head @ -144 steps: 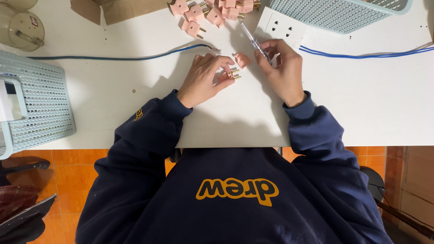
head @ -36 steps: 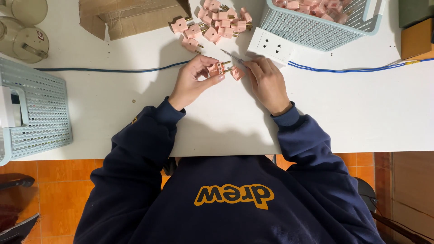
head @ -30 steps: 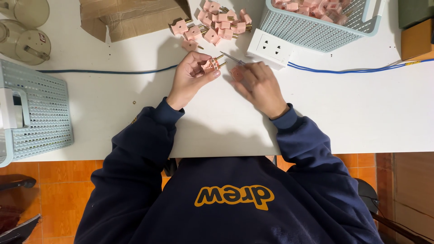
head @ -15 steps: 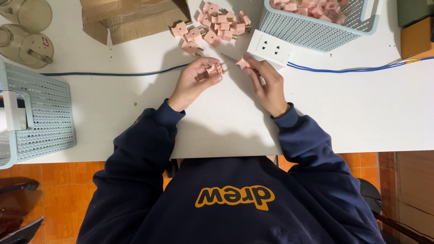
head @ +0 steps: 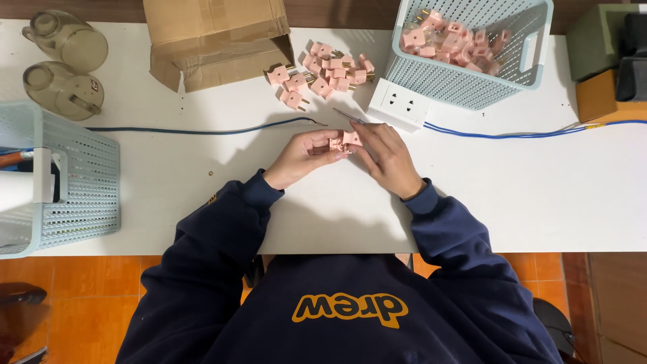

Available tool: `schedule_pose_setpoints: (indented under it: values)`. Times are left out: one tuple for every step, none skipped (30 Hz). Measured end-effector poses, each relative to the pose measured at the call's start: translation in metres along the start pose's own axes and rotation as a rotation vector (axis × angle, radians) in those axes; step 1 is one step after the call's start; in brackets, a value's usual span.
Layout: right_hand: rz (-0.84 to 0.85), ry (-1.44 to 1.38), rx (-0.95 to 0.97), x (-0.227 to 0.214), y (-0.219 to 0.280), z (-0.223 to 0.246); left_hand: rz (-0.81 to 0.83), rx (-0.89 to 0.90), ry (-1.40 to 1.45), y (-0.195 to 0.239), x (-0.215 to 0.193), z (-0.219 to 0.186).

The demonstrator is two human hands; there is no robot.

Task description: Assembling small electrical plug components by inserting metal pins into plastic housings and securing them with a screwdriver.

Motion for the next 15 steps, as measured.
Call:
schedule_pose_setpoints:
  values:
    - [0.002,0.001,-0.003,-0.001,0.001,-0.002,-0.001,0.003,0.0,0.0,0.0,0.001]
    - [0.006,0.031,-0.017,0.0,0.002,-0.003,0.005,0.014,-0.008,0.0,0.0,0.001]
    - [0.01,0.06,-0.032,0.0,0.003,-0.004,0.011,0.026,-0.017,0.0,0.0,0.001]
    - [0.009,0.06,-0.033,0.001,0.005,-0.007,0.011,0.027,-0.018,-0.001,-0.001,-0.001]
    - [-0.008,0.03,-0.021,0.0,0.007,-0.011,0.022,0.031,-0.014,-0.002,-0.001,-0.003]
    - [-0.025,0.0,-0.007,-0.001,0.01,-0.015,0.033,0.034,-0.007,-0.003,0.001,-0.004]
    - [-0.026,0.002,-0.007,-0.001,0.004,-0.005,0.035,0.034,-0.007,-0.002,0.002,-0.004]
    - [-0.015,-0.011,-0.028,-0.001,-0.003,0.007,0.038,0.021,-0.007,-0.002,0.002,-0.002]
    - [-0.004,-0.024,-0.05,0.0,-0.01,0.019,0.041,0.008,-0.006,-0.001,0.003,-0.001]
    - [-0.004,-0.024,-0.052,0.001,-0.008,0.016,0.041,0.01,-0.007,-0.001,0.002,0.002]
    - [-0.001,-0.02,-0.055,0.003,-0.007,0.013,0.049,0.006,-0.006,-0.002,0.002,0.005]
    - [0.001,-0.015,-0.058,0.004,-0.005,0.01,0.058,0.003,-0.004,-0.002,0.002,0.008]
    - [0.001,-0.013,-0.058,0.004,-0.004,0.008,0.059,0.005,-0.004,-0.002,0.002,0.009]
    - [0.001,-0.014,-0.047,0.004,-0.002,0.005,0.063,-0.001,0.005,-0.002,0.002,0.011]
    - [0.001,-0.014,-0.037,0.004,0.0,0.002,0.067,-0.006,0.014,-0.002,0.002,0.013]
Point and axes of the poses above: each hand's wrist, its own y-axis away from the middle knuckle, its own x-axis out of the palm, z = x × y, the point moved 6 cm from there along -y, towards the middle knuckle, and after that the axes turned 14 degrees about -y, right-handed, at the moved point
